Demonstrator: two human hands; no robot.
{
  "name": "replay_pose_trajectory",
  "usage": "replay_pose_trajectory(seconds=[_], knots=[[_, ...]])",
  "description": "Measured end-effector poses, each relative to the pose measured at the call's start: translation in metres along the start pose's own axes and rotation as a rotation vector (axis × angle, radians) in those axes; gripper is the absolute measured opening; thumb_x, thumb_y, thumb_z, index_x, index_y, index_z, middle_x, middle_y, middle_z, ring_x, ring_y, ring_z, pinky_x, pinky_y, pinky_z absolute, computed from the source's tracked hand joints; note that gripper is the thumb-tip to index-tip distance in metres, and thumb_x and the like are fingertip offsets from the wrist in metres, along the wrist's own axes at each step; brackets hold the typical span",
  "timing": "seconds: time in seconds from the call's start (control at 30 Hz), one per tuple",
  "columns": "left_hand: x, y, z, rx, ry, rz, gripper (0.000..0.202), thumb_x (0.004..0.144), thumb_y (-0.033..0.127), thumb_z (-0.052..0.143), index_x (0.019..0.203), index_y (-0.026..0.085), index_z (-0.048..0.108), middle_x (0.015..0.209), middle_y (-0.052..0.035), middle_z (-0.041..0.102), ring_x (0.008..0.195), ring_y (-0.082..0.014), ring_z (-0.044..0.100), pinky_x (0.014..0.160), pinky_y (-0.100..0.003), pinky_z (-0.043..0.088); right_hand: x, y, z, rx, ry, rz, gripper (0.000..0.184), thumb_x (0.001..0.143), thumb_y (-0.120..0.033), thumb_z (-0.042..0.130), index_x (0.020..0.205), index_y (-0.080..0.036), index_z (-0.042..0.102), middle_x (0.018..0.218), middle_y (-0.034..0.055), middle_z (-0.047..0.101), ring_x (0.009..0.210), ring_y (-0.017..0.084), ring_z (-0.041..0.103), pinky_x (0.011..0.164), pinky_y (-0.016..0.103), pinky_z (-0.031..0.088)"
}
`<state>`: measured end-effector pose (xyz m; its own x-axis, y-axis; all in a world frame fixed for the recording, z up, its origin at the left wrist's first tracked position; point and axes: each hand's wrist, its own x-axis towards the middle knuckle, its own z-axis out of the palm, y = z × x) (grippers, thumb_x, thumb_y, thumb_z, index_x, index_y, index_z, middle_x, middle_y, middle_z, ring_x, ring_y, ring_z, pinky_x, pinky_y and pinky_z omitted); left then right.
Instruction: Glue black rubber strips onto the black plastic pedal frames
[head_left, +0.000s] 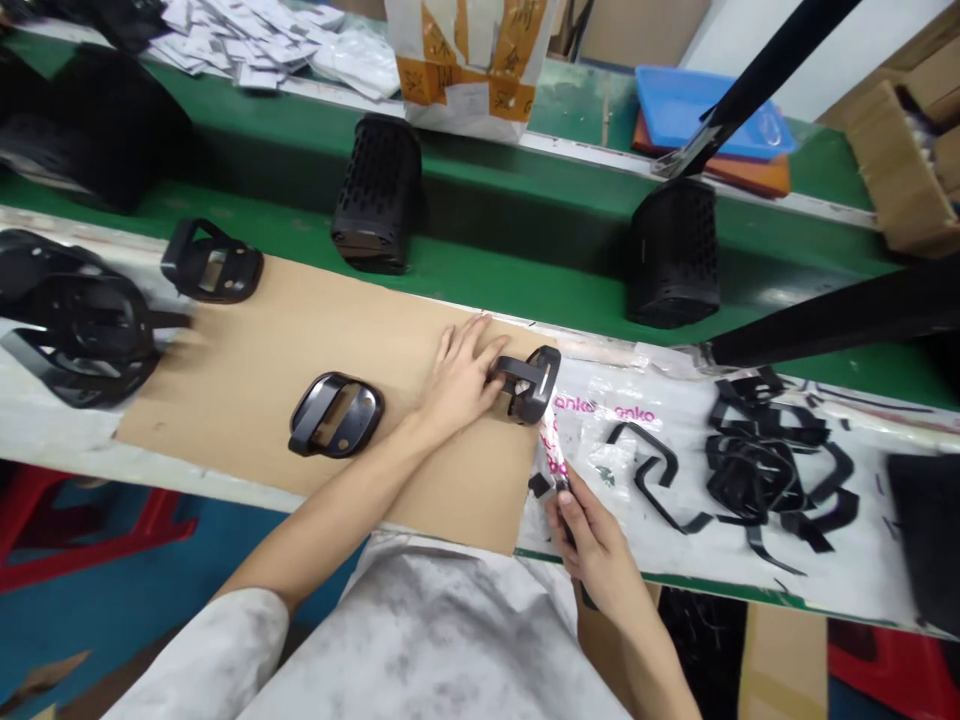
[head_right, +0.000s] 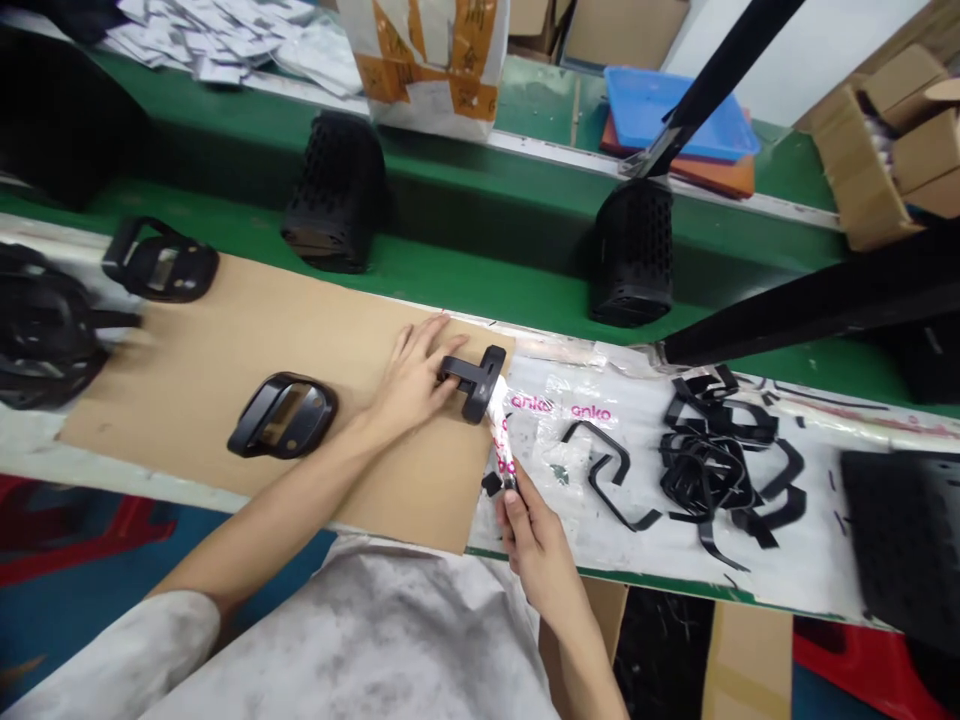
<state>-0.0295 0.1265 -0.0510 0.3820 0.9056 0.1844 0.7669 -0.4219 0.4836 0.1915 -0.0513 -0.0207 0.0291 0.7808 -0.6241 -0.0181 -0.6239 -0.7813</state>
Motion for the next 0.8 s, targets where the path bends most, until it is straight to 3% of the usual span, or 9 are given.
replay_pose_trajectory(seconds=[0.27, 0.47, 0.57, 0.8], knots=[[0.0, 0.006, 0.001, -0.04, -0.032, -0.005, 0.072, 0.092, 0.013, 0.053, 0.162, 0.011, 0.036, 0.172, -0.0169, 0.036, 0.165, -0.0326, 0.021, 0.134, -0.06, 0.016, -0.006, 0.011, 0.011, -0.062, 0.068, -0.093, 0.075, 0.103, -0.062, 0.06, 0.169, -0.031, 0.038, 0.087, 0.0019, 0.056, 0.054, 0.012, 0.035, 0.041, 0.021, 0.027], [-0.002, 0.007, 0.001, -0.043, -0.034, -0.011, 0.072, 0.09, 0.013, 0.052, 0.161, 0.013, 0.038, 0.173, -0.0154, 0.036, 0.165, -0.0314, 0.022, 0.135, -0.059, 0.014, -0.008, 0.009, 0.017, -0.03, 0.099, -0.11, 0.075, 0.102, -0.062, 0.061, 0.167, -0.03, 0.042, 0.087, 0.0014, 0.057, 0.052, 0.011, 0.033, 0.04, 0.021, 0.028], [-0.002, 0.007, 0.002, -0.032, -0.031, -0.007, 0.07, 0.09, 0.013, 0.051, 0.159, 0.013, 0.041, 0.173, -0.0156, 0.036, 0.165, -0.0312, 0.022, 0.134, -0.06, 0.015, -0.013, 0.007, 0.021, 0.007, 0.182, -0.157, 0.075, 0.101, -0.062, 0.064, 0.166, -0.031, 0.043, 0.089, 0.0022, 0.06, 0.053, 0.01, 0.036, 0.041, 0.02, 0.03], [-0.002, 0.005, 0.005, -0.006, -0.013, -0.003, 0.068, 0.091, 0.012, 0.053, 0.158, 0.013, 0.042, 0.175, -0.0154, 0.031, 0.165, -0.0305, 0.02, 0.135, -0.058, 0.015, -0.023, 0.025, 0.042, 0.163, 0.398, -0.223, 0.088, 0.099, -0.064, 0.068, 0.172, -0.034, 0.027, 0.099, 0.0054, 0.065, 0.063, 0.013, 0.051, 0.048, 0.02, 0.042]])
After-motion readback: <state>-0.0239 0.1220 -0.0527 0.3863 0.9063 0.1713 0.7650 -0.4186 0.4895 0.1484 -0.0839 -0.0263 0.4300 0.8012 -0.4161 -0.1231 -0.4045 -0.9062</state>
